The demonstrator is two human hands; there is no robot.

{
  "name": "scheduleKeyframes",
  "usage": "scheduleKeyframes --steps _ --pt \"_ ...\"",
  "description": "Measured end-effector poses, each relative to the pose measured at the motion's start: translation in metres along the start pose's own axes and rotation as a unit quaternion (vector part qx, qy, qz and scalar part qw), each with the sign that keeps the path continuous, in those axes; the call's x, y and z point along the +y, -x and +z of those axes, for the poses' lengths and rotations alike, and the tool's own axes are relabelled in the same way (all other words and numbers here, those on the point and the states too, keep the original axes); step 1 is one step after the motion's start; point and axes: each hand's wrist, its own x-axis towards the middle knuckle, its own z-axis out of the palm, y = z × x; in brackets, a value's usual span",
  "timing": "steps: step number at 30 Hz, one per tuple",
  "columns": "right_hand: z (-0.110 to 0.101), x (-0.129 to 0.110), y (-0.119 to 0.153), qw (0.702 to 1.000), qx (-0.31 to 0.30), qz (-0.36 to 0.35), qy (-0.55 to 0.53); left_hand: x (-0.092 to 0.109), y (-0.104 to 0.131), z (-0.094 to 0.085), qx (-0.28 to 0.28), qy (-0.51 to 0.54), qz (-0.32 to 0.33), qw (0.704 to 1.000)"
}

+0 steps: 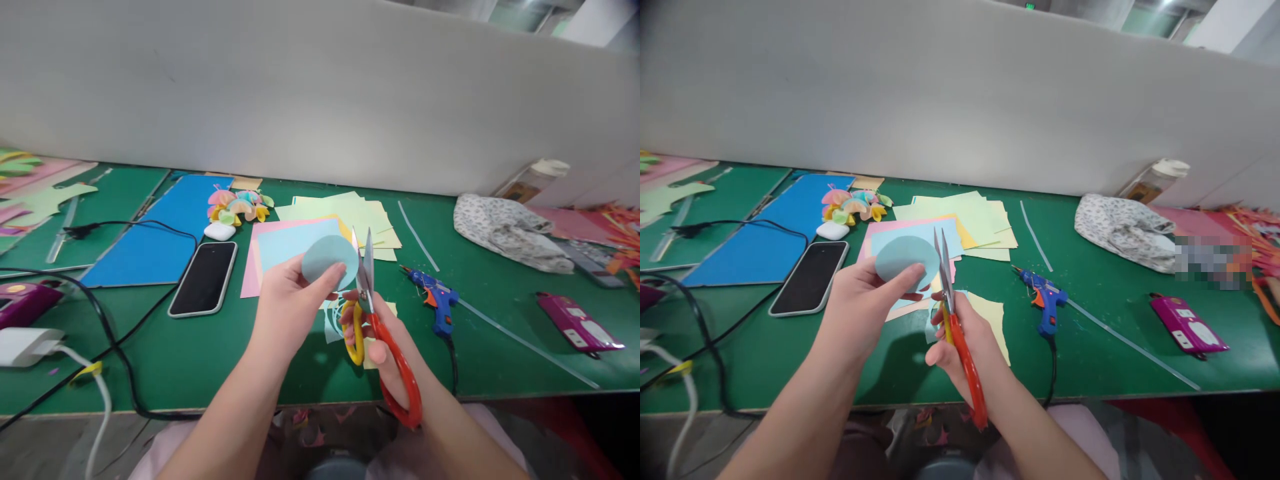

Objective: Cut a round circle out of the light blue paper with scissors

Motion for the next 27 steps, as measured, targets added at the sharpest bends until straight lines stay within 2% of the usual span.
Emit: scheduleKeyframes --steps 4,9,16,19,22,27 --pt "-0.007 -0.009 0.001 0.999 0.02 -0.018 0.033 -0.002 -0.005 -0.001 -0.037 0.013 -0.01 0.999" --pt "-0.015 -0.017 -0.005 0.986 0.115 -0.024 0.118 -0.008 -0.01 0.0 -0.057 0.005 -0.015 0.998" --pt "-0.035 0.0 -0.029 0.959 0.209 -0.082 0.173 -0.02 -0.015 0.006 -0.061 0.033 -0.032 0.997" --pt "-0.037 0.008 -0.035 0.961 0.201 -0.078 0.171 -0.023 -0.015 0.009 -0.058 0.031 -0.033 0.997" --pt "-0.039 0.014 -0.037 0.968 0.192 -0.077 0.143 -0.024 -0.013 0.009 -0.049 0.024 0.016 0.998" --pt "-0.045 0.024 -0.037 0.984 0.129 -0.071 0.102 -0.027 -0.007 0.009 -0.01 -0.028 0.169 0.985"
